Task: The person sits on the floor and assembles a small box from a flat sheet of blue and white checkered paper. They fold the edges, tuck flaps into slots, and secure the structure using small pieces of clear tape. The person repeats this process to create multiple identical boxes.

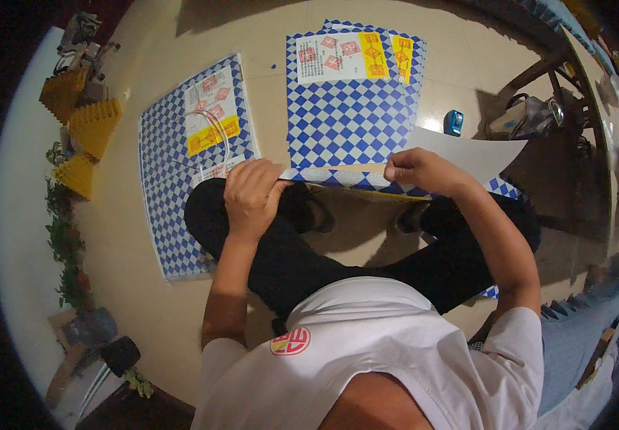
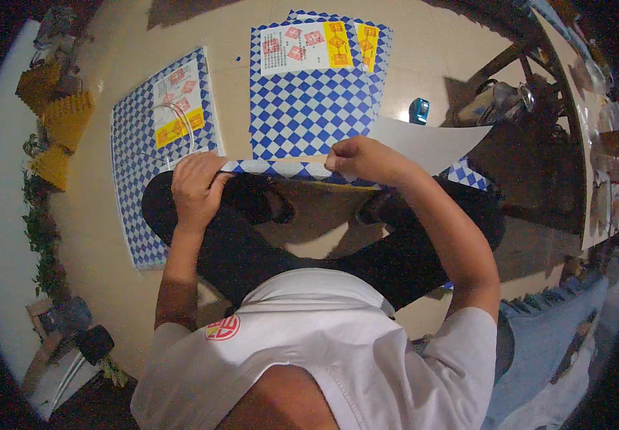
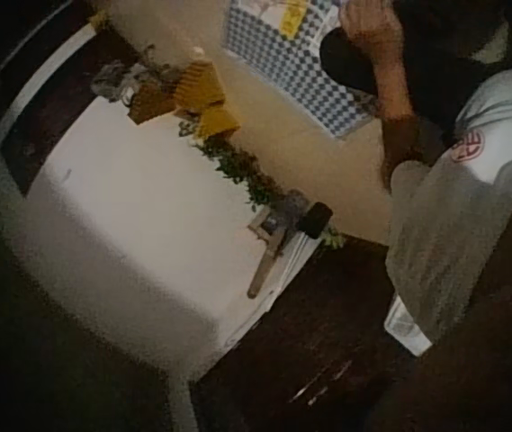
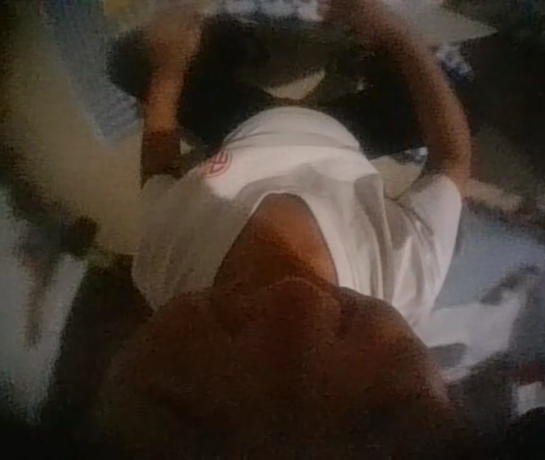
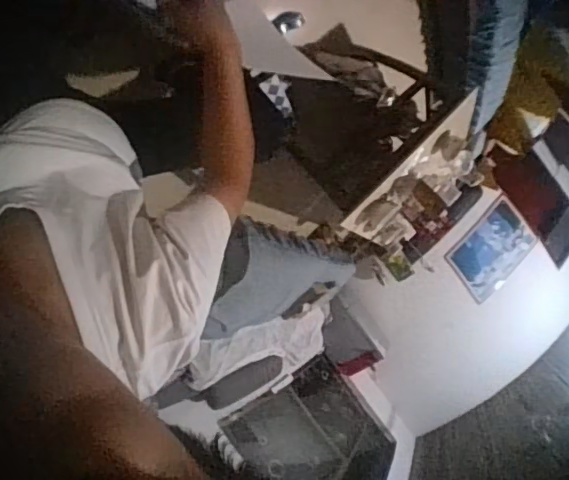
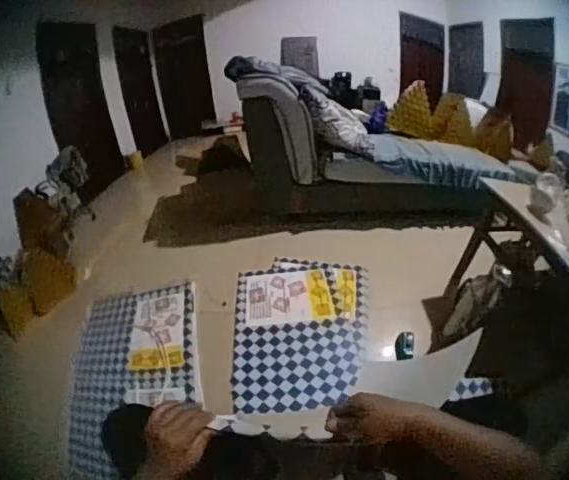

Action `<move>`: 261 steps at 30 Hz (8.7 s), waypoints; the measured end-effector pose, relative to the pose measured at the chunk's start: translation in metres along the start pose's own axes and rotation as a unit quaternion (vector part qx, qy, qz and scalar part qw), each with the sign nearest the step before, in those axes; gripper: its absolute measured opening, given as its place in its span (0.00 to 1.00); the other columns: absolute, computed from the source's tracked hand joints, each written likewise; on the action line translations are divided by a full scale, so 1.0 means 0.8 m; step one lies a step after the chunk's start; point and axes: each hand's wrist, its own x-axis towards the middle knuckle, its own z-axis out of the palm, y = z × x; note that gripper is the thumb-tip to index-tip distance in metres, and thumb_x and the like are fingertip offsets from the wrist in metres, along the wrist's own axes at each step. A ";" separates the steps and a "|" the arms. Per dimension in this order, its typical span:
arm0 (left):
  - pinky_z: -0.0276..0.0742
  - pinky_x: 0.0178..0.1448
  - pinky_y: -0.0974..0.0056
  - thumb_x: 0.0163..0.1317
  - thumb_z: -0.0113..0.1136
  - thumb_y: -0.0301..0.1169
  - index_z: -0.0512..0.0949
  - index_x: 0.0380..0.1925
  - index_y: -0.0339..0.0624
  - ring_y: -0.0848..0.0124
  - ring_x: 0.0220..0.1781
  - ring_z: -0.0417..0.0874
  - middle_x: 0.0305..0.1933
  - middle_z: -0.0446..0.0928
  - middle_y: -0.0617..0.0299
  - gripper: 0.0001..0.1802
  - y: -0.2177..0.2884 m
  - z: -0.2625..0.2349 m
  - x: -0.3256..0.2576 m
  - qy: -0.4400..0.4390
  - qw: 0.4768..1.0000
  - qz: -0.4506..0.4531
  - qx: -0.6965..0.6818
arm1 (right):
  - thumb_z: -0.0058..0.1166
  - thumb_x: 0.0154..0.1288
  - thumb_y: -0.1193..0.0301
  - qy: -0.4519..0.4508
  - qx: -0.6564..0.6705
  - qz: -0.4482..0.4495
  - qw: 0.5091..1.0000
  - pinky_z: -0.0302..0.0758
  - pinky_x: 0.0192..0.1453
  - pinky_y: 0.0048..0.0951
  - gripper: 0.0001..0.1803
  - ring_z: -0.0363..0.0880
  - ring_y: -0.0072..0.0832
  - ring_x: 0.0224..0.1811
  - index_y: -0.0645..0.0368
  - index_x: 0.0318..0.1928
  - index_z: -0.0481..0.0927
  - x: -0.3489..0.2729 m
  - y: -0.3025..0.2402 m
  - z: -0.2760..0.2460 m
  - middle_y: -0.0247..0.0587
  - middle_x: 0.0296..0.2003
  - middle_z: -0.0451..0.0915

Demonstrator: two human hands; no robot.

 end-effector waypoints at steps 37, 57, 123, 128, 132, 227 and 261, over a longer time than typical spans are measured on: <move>0.78 0.41 0.59 0.54 0.70 0.25 0.87 0.35 0.42 0.61 0.34 0.88 0.34 0.87 0.58 0.08 0.010 0.023 0.035 -0.061 0.996 0.061 -0.019 | 0.47 0.79 0.57 0.127 -0.219 -0.107 0.961 0.78 0.45 0.47 0.18 0.85 0.50 0.40 0.60 0.44 0.81 -0.037 0.016 -0.003 0.54 0.37 0.84; 0.79 0.41 0.58 0.57 0.69 0.28 0.88 0.33 0.43 0.59 0.35 0.88 0.35 0.88 0.56 0.05 -0.010 0.022 0.032 -0.099 0.995 0.009 -0.032 | 0.48 0.78 0.63 0.002 -0.101 -0.093 0.991 0.73 0.50 0.41 0.13 0.81 0.42 0.44 0.59 0.47 0.78 -0.045 0.031 -0.024 0.49 0.39 0.81; 0.80 0.51 0.54 0.55 0.67 0.23 0.86 0.38 0.45 0.54 0.46 0.87 0.43 0.86 0.54 0.10 -0.133 -0.039 0.031 -0.160 0.987 0.016 0.018 | 0.60 0.63 0.68 0.268 -0.340 -0.239 0.869 0.78 0.45 0.42 0.09 0.83 0.42 0.42 0.57 0.41 0.79 -0.041 0.012 0.011 0.41 0.38 0.82; 0.74 0.62 0.49 0.52 0.71 0.25 0.85 0.45 0.46 0.50 0.56 0.82 0.48 0.85 0.52 0.17 -0.124 -0.022 0.041 -0.082 0.995 0.032 0.035 | 0.62 0.65 0.68 0.257 -0.175 -0.175 0.934 0.79 0.45 0.43 0.09 0.83 0.47 0.41 0.60 0.39 0.83 -0.034 0.013 0.005 0.46 0.35 0.82; 0.72 0.66 0.49 0.51 0.74 0.33 0.81 0.55 0.43 0.51 0.60 0.81 0.57 0.82 0.53 0.29 0.006 0.022 0.068 -0.116 0.985 0.080 -0.095 | 0.62 0.67 0.67 0.206 -0.115 -0.105 0.966 0.78 0.45 0.41 0.11 0.84 0.48 0.40 0.63 0.39 0.84 -0.024 -0.007 0.004 0.49 0.35 0.85; 0.76 0.38 0.72 0.66 0.68 0.29 0.80 0.47 0.37 0.79 0.33 0.79 0.37 0.80 0.65 0.12 0.089 0.080 0.023 -0.075 0.681 -0.378 -0.623 | 0.60 0.73 0.63 0.071 -0.037 -0.118 0.990 0.72 0.38 0.27 0.12 0.75 0.23 0.31 0.61 0.44 0.84 0.022 -0.060 0.017 0.37 0.28 0.81; 0.79 0.46 0.66 0.58 0.71 0.20 0.84 0.49 0.42 0.69 0.42 0.81 0.45 0.78 0.58 0.18 0.093 0.144 -0.027 0.053 0.857 -0.289 -0.422 | 0.55 0.75 0.61 -0.036 -0.050 -0.043 0.997 0.73 0.51 0.33 0.15 0.77 0.29 0.38 0.62 0.46 0.83 0.041 0.025 0.011 0.41 0.34 0.84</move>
